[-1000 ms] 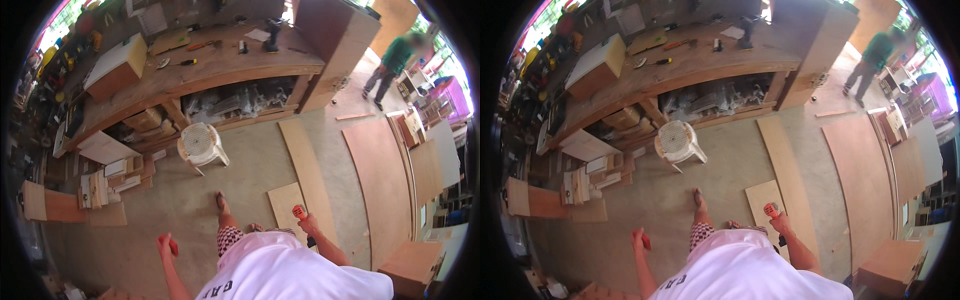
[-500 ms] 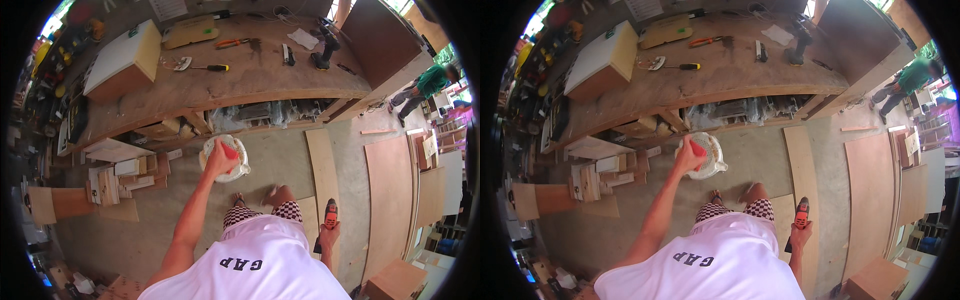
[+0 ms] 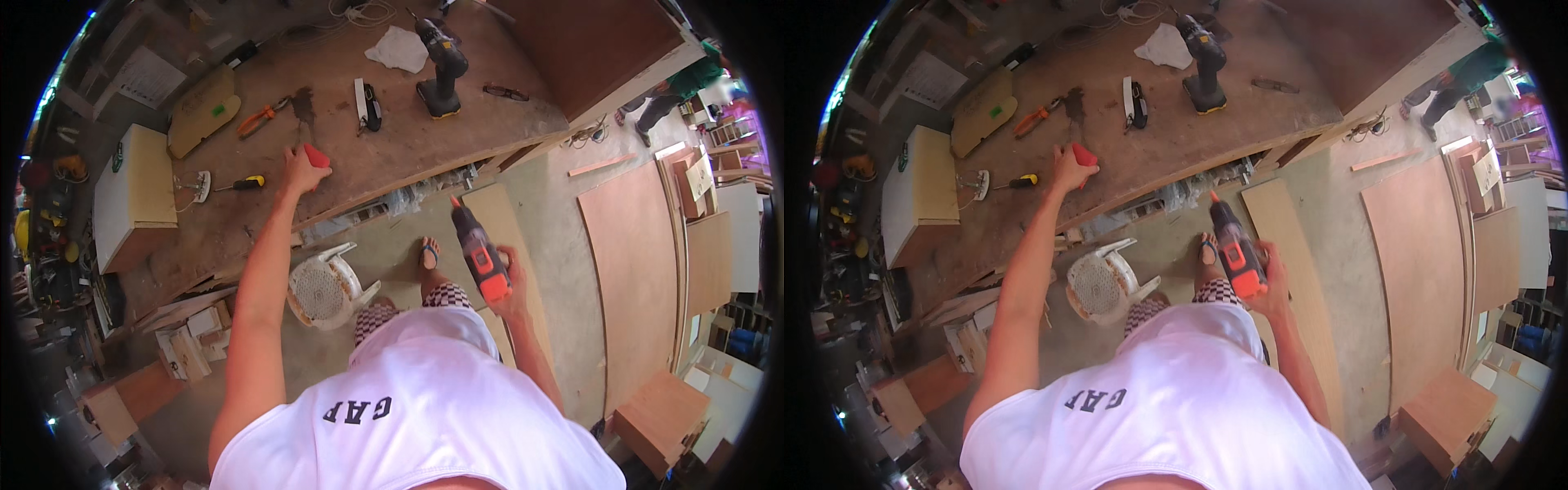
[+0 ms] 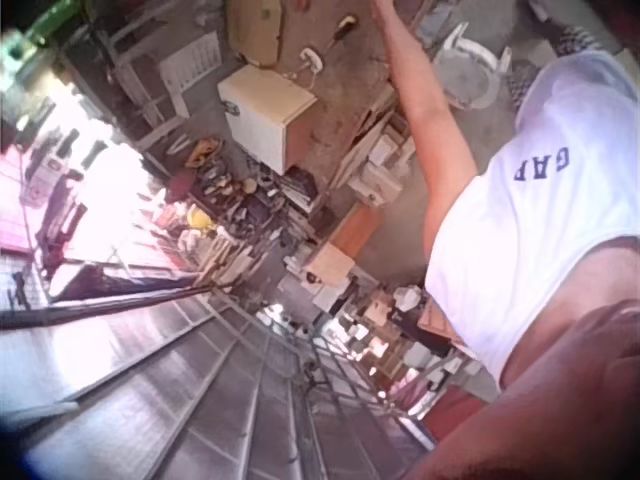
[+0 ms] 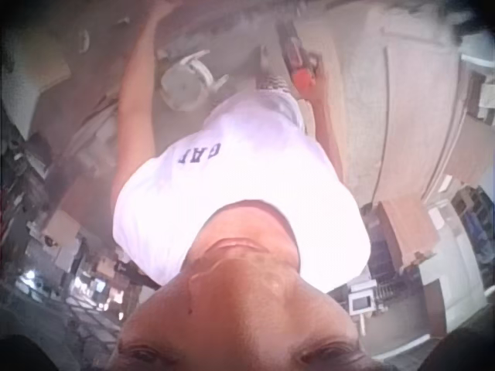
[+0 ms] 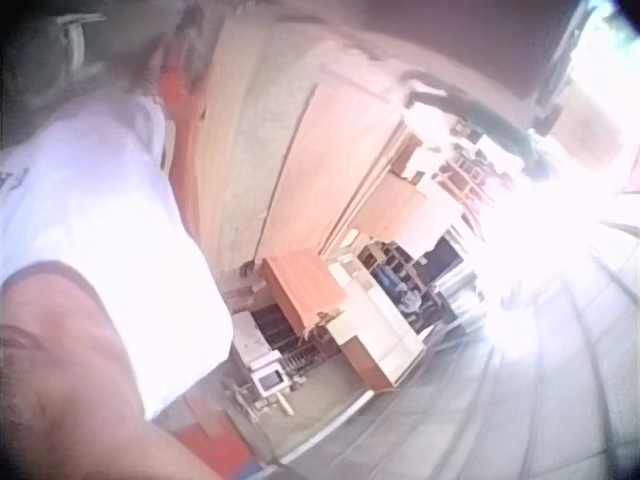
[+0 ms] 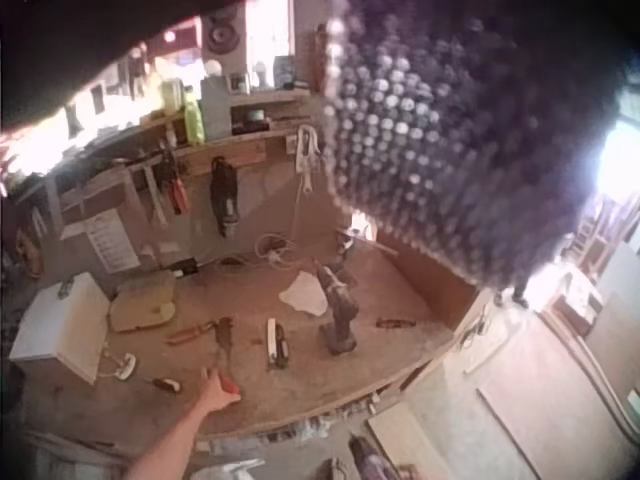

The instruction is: The person assembles a wooden cabinet in a workshop. They handle wooden panels, use a hammer and a power drill to secure parts, and move around the workspace to retrieve tools and materials.

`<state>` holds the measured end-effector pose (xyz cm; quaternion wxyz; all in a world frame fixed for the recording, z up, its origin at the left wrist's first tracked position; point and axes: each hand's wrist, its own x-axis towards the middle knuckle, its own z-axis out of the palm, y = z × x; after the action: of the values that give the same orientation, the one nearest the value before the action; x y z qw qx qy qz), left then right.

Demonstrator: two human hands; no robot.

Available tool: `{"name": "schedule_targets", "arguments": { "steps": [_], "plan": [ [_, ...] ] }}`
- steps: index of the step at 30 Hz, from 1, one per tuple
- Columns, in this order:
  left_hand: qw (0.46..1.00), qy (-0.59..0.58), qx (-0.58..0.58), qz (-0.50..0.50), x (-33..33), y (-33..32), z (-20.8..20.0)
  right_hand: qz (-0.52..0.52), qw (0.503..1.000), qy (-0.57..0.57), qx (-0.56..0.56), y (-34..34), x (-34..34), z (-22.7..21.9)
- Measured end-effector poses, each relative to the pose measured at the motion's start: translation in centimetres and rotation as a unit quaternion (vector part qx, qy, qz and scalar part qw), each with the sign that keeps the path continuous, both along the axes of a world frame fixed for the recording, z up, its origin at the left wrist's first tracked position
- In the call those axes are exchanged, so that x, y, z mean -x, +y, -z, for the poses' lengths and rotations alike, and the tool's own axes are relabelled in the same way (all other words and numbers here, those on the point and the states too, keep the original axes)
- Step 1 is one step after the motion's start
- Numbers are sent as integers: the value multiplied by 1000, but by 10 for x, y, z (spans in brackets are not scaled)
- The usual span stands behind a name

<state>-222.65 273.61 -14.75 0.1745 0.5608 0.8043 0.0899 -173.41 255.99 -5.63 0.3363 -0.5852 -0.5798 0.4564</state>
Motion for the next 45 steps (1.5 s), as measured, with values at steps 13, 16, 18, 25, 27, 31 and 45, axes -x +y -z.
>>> {"name": "schedule_targets", "arguments": {
  "steps": [13, 16, 18, 25, 27, 31, 45],
  "plan": [
    [891, -416, -179, -30, -133, -11, -83, -178, 771, 591, 159, 146, 45, -47],
    [646, -718, -232, 117, -219, -5, -177, -191, 723, 646, 151, 157, 64, -63],
    [539, -788, -269, 128, -251, 8, -212, -199, 713, 657, 144, 165, 78, -72],
    [416, -898, -137, -43, -236, 29, -265, -121, 835, 535, 37, 166, 114, -75],
    [409, -899, -143, -70, -225, 32, -265, -85, 865, 494, 11, 164, 133, -89],
    [393, -909, -119, -73, -200, 34, -264, -62, 910, 410, -20, 158, 146, -84],
    [366, -921, -107, -78, -143, 56, -250, -7, 926, 374, -52, 140, 178, -82]
  ]
}}
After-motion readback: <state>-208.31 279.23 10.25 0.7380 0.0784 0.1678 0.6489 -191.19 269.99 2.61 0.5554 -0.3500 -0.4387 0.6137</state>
